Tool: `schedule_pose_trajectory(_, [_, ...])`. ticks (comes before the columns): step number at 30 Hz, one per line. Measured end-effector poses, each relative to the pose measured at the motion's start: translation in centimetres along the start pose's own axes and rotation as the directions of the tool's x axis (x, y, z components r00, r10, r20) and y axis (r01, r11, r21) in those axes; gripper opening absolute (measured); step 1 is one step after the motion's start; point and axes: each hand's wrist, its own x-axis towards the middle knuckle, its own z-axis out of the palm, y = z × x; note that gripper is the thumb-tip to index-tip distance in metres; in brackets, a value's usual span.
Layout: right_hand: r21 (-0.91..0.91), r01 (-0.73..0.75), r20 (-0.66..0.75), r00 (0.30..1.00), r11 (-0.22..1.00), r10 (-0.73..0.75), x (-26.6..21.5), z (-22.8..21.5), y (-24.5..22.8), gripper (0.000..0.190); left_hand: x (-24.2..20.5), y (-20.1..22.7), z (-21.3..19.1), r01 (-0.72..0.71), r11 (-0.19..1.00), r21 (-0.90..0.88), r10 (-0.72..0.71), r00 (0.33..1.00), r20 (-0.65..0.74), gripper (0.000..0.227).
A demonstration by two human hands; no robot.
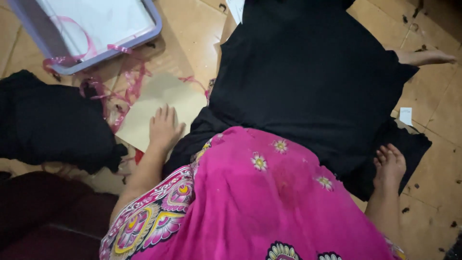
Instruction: Folding black garments using a cardboard template for uniform sizing on the floor.
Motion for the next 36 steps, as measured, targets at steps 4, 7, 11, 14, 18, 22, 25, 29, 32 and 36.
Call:
schedule_pose_trajectory(4, [-0.084,0.022,-0.023,0.999,0.996,-0.024,-1.3,2.7,-2.4,0.028,-1.3,1.1,-0.4,-0.013,1.000,0.007,0.012,0.999,0.031,0.089])
schedule_pose_trajectory(7, [-0.055,0.058,0.051,0.997,0.997,-0.055,-0.4,2.8,-1.9,0.025,-1.8,1.9,-0.7,-0.161,0.982,0.098,0.152,0.984,0.092,0.083])
schedule_pose_trajectory(11, [-0.098,0.123,0.099,0.989,0.988,-0.113,-0.5,1.8,-1.0,0.027,-3.2,0.8,-2.8,-0.220,0.958,0.184,0.213,0.975,0.055,0.046])
schedule_pose_trajectory(14, [-0.086,0.124,0.096,0.989,0.988,-0.116,-0.8,0.7,-0.5,0.027,-3.5,1.3,-7.4,-0.068,0.996,0.062,0.056,0.983,0.174,0.025])
schedule_pose_trajectory(18, [-0.047,0.169,0.074,0.983,0.984,-0.165,-1.6,-0.8,-1.6,0.020,-2.3,-0.9,-11.4,0.095,0.989,-0.111,-0.090,0.995,0.047,0.048])
schedule_pose_trajectory(22, [-0.040,0.210,0.030,0.977,0.977,-0.209,-2.7,-0.8,-4.3,0.021,-2.8,-3.0,-18.6,0.194,0.972,-0.135,-0.207,0.975,-0.083,0.032])
schedule_pose_trajectory(25, [-0.004,0.303,0.067,0.951,0.953,-0.302,-4.6,1.2,-7.3,0.024,-4.7,0.8,-25.6,-0.165,0.917,-0.363,-0.002,0.908,-0.419,0.019])
schedule_pose_trajectory(29, [0.035,0.437,0.335,0.842,0.899,-0.423,-10.5,7.6,-13.6,0.028,-4.0,9.1,-28.0,-0.404,0.208,-0.891,-0.135,0.890,-0.435,0.038])
schedule_pose_trajectory(32, [0.161,0.420,0.595,0.681,0.893,-0.428,-15.2,13.0,-16.1,0.048,-2.4,15.8,-28.2,-0.313,-0.161,-0.936,-0.191,0.940,-0.282,0.035])
schedule_pose_trajectory(36, [0.436,0.136,0.830,0.321,0.890,-0.456,-17.0,19.6,-13.5,0.076,2.0,20.8,-22.4,-0.036,-0.568,-0.822,0.057,0.995,-0.083,0.036])
